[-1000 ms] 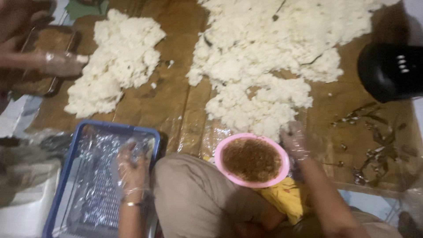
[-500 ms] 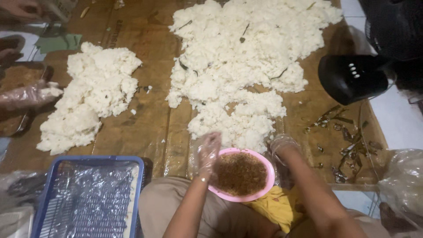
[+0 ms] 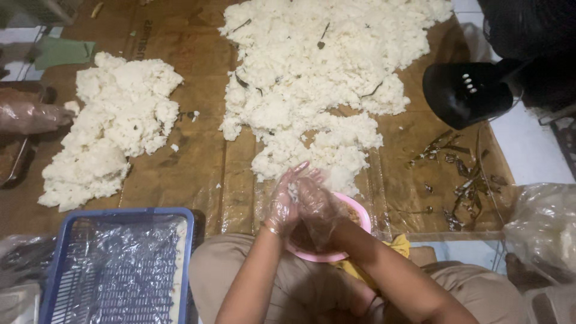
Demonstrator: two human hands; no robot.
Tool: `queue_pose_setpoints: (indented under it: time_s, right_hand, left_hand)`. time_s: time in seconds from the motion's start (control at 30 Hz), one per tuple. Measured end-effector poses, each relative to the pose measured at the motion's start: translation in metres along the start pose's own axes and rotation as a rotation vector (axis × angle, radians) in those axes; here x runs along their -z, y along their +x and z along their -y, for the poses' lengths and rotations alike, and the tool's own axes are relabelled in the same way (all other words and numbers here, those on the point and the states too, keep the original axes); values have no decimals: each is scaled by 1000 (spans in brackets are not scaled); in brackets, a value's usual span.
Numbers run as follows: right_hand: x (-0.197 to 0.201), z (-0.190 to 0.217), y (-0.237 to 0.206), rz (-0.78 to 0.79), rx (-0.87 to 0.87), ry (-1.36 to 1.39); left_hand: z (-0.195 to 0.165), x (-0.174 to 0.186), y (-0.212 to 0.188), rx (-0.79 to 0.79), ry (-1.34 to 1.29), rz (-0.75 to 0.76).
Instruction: The person sits on the floor wearing plastic gloves, takes portions of white sticky rice, flattens them in their hands, adds brown filling from a pink bowl, wraps the rice around the filling, and places the formed rice balls into a blue plastic basket lined with plastic.
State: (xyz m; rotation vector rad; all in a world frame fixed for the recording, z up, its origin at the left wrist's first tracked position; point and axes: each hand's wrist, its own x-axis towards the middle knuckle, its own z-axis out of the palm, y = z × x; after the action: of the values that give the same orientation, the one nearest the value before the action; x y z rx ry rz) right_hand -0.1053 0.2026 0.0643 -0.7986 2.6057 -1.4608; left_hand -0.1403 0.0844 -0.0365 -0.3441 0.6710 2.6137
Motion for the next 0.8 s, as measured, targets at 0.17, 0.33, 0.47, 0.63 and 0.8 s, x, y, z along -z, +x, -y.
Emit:
queue_pose_setpoints:
  time_s: [0.17,0.33,0.47,0.63,0.8]
  right_hand:
    - [-3,-11,27,-76,-534,398]
    - [41,-22,50,-224,-950,523]
    - [43,-37,54,-308,-882,525]
    - [-27,-53,19,-220,-440,461]
    - [-42,-53,-5,-59,453,-917]
  left_hand:
    - [-7,40,18,-58,221,-149]
    - [-29,79,24,-250,119,-185]
    - [-37,76,23,-633,749,-270]
    - [-6,61,8,-328,455,37]
    - [14,58,-13,-65,-41,-158]
